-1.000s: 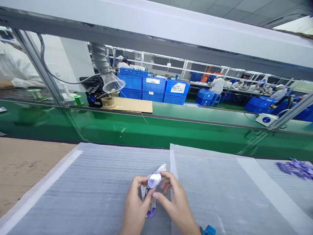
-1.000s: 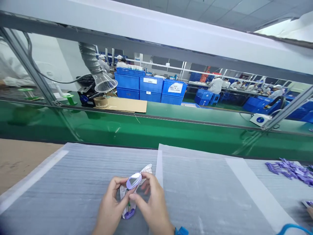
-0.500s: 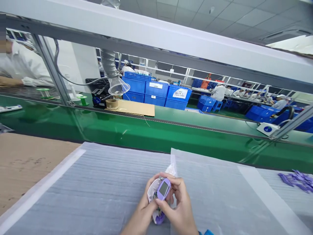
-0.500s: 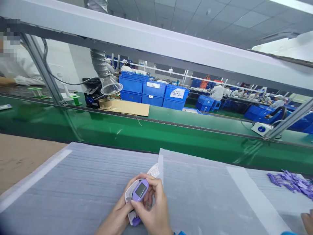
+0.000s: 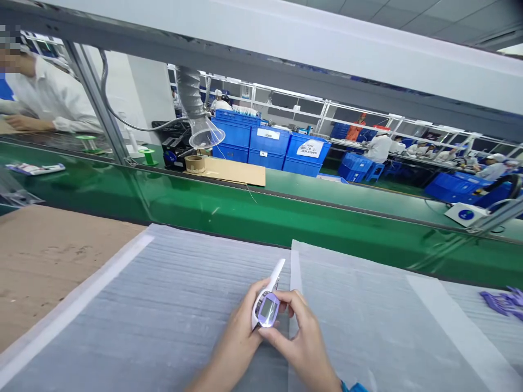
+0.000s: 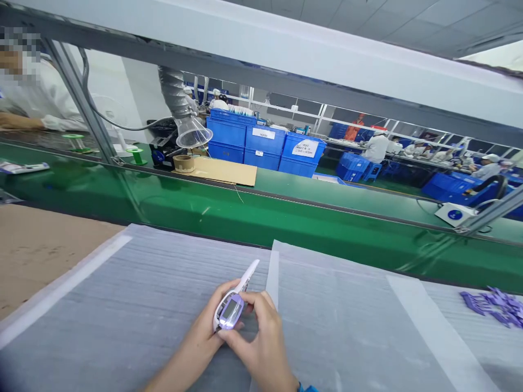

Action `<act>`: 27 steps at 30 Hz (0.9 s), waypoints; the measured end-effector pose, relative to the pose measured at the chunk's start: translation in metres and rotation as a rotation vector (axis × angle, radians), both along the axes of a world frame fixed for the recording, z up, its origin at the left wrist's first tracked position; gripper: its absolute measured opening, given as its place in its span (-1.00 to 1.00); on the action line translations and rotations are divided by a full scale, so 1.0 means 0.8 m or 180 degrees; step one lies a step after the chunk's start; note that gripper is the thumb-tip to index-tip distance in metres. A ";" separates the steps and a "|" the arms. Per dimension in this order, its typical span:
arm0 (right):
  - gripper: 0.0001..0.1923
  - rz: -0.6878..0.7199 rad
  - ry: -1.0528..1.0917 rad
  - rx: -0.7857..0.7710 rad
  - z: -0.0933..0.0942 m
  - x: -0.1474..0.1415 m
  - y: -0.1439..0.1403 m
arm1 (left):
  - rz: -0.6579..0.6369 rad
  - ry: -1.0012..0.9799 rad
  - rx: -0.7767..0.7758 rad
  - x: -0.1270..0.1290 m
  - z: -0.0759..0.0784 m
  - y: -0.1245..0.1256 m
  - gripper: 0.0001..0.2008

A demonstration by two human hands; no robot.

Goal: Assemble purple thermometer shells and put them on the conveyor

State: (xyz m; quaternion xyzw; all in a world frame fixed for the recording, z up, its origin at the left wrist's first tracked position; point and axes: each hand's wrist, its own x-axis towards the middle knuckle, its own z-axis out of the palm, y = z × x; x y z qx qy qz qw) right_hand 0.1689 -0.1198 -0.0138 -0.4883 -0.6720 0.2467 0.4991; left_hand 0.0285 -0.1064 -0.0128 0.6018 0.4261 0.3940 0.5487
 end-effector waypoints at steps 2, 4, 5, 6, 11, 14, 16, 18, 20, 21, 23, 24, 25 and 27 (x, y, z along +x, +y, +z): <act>-0.67 -0.0017 -0.0091 -0.0007 -0.005 0.001 0.000 | -0.0021 -0.0004 0.0002 0.001 -0.003 -0.001 -0.47; -0.65 0.0002 -0.0196 0.0034 -0.010 0.001 0.000 | -0.0053 0.0011 0.0076 0.002 -0.006 -0.002 -0.47; -0.63 -0.0008 -0.0237 0.0058 -0.013 0.001 -0.001 | -0.0055 0.0026 0.0123 0.001 -0.007 -0.002 -0.47; -0.62 -0.0047 -0.0259 0.0073 -0.015 0.001 -0.001 | -0.0053 0.0038 0.0155 0.001 -0.008 -0.002 -0.48; -0.61 -0.0207 -0.0315 0.0137 -0.016 -0.004 -0.007 | 0.0016 0.0193 0.0190 0.000 -0.007 -0.005 -0.59; -0.60 -0.0292 -0.0634 0.0385 -0.015 -0.005 -0.009 | -0.0005 0.0370 0.0305 -0.001 -0.006 -0.008 -0.65; -0.56 -0.0536 -0.0757 0.0565 -0.013 -0.005 -0.008 | -0.0037 0.0519 0.0413 -0.003 -0.004 -0.009 -0.68; -0.53 -0.0514 -0.0708 0.0579 -0.010 0.000 -0.006 | -0.0025 0.0684 0.0536 -0.006 -0.001 -0.008 -0.71; -0.56 -0.0178 -0.0543 0.0444 -0.003 0.008 -0.003 | -0.0053 0.0762 0.0663 -0.008 0.004 -0.006 -0.75; -0.60 -0.0022 -0.0454 0.0359 0.001 0.014 -0.001 | -0.0092 0.0768 0.0730 -0.009 0.007 -0.005 -0.76; -0.71 0.0185 -0.0335 0.0233 0.010 0.025 0.002 | -0.0251 0.0741 0.0852 -0.011 0.011 -0.004 -0.76; -0.76 0.0260 -0.0290 0.0176 0.015 0.030 0.003 | -0.0353 0.0720 0.0902 -0.011 0.013 -0.004 -0.76; -0.80 0.0343 -0.0261 0.0124 0.019 0.033 0.004 | -0.0460 0.0704 0.0935 -0.010 0.014 -0.004 -0.77; -0.88 0.0540 -0.0238 0.0079 0.024 0.036 0.003 | -0.0616 0.0687 0.0952 -0.009 0.015 -0.005 -0.79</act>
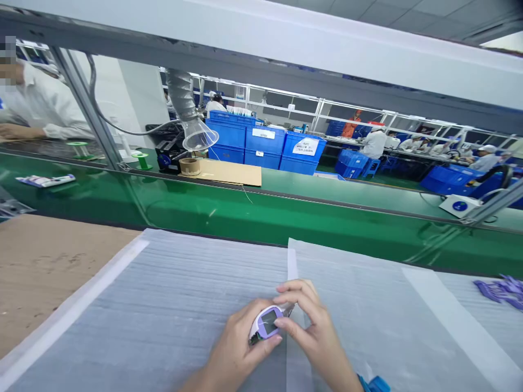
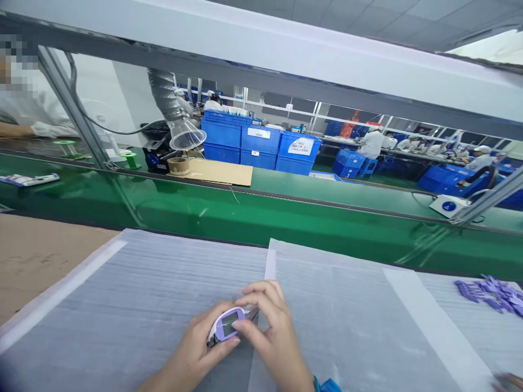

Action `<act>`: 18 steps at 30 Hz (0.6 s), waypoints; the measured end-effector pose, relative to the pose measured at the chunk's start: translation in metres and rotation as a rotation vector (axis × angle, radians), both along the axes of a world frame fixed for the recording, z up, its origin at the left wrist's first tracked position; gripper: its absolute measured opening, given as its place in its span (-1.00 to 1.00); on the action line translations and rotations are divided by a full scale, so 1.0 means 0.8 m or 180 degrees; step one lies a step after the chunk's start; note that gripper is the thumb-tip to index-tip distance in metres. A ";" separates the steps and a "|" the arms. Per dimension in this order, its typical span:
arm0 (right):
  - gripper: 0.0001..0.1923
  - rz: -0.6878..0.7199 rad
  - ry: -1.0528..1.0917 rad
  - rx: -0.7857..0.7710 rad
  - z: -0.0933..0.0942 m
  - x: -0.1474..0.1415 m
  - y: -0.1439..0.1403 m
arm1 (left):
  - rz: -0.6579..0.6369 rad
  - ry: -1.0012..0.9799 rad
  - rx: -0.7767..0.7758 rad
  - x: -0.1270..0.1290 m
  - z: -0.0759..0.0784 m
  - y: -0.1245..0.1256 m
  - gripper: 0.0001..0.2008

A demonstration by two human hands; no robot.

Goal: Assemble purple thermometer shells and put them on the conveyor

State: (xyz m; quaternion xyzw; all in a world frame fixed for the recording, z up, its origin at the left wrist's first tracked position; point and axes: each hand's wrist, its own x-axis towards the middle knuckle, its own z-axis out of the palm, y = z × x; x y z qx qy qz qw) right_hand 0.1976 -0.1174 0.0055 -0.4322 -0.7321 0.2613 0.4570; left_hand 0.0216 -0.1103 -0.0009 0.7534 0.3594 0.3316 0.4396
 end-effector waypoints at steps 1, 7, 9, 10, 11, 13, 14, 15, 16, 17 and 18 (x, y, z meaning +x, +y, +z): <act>-0.91 0.0079 0.0012 0.0001 0.002 -0.001 -0.001 | -0.0044 0.0007 -0.0022 0.001 0.000 -0.001 -0.80; -0.84 0.0339 0.0094 0.0044 0.004 -0.010 -0.006 | -0.0082 -0.0080 -0.0135 0.001 -0.006 -0.002 -0.81; -0.83 0.0439 0.0114 0.0028 0.005 -0.010 -0.005 | -0.0117 -0.0161 -0.0197 -0.002 -0.008 0.000 -0.78; -0.82 0.0472 0.0114 0.0022 0.005 -0.010 -0.005 | -0.0139 -0.0206 -0.0218 -0.003 -0.009 0.002 -0.78; -0.81 0.0493 0.0101 0.0018 0.005 -0.008 -0.005 | -0.0154 -0.0249 -0.0237 -0.005 -0.009 0.004 -0.77; -0.80 0.0522 0.0056 0.0036 0.004 -0.004 -0.008 | -0.0136 -0.0375 -0.0335 -0.005 -0.011 0.006 -0.76; -0.80 0.0533 0.0048 0.0061 0.002 -0.002 -0.011 | -0.0090 -0.0445 -0.0401 -0.004 -0.012 0.005 -0.75; -0.82 0.0567 0.0034 0.0080 -0.001 0.001 -0.014 | -0.0031 -0.0503 -0.0479 -0.002 -0.012 0.003 -0.72; -0.83 0.0547 0.0009 0.0092 -0.006 0.002 -0.016 | 0.0031 -0.0539 -0.0557 0.000 -0.013 -0.001 -0.67; -0.85 0.0488 -0.0013 0.0094 -0.012 0.001 -0.014 | 0.0133 -0.0544 -0.0615 0.003 -0.014 -0.006 -0.62; -0.86 0.0432 -0.0063 0.0087 -0.020 -0.004 -0.008 | 0.0247 -0.0528 -0.0656 0.004 -0.016 -0.011 -0.56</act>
